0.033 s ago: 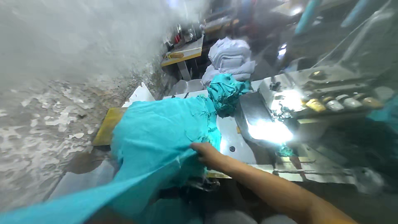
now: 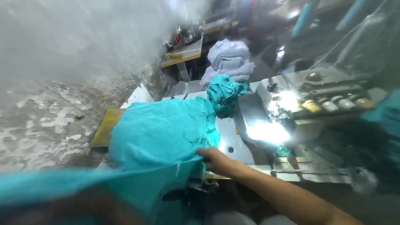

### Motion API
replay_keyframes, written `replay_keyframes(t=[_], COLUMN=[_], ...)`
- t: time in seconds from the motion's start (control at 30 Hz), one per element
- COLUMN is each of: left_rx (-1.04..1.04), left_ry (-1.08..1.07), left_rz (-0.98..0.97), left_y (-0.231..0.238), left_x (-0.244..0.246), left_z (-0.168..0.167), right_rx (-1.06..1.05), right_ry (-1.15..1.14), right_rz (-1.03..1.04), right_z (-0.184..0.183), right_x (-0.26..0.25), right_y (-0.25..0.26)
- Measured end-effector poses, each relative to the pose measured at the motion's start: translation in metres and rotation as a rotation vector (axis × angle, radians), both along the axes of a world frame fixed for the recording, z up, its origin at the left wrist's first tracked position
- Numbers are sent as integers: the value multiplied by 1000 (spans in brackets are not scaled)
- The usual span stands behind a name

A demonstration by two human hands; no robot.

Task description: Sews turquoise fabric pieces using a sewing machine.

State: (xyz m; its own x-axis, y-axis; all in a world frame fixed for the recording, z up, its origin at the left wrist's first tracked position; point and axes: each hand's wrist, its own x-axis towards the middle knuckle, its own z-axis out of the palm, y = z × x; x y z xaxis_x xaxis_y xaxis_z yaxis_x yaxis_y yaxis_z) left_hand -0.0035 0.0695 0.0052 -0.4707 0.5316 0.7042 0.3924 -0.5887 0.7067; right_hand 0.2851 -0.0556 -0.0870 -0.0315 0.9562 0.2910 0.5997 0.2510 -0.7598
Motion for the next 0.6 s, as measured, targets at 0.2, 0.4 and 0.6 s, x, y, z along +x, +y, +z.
replay_keyframes(t=[0.2, 0.4, 0.6], left_rx=[161, -291, -435], left_ry=[240, 584, 1203], left_rz=[-749, -1276, -1007], left_y=[32, -54, -114], left_x=[244, 381, 362], left_z=[35, -109, -76], right_rx=[247, -328, -805], right_ry=[292, 418, 304], right_rz=[-126, -551, -593], right_z=[29, -50, -92], right_x=[62, 94, 108], right_y=[-190, -292, -333])
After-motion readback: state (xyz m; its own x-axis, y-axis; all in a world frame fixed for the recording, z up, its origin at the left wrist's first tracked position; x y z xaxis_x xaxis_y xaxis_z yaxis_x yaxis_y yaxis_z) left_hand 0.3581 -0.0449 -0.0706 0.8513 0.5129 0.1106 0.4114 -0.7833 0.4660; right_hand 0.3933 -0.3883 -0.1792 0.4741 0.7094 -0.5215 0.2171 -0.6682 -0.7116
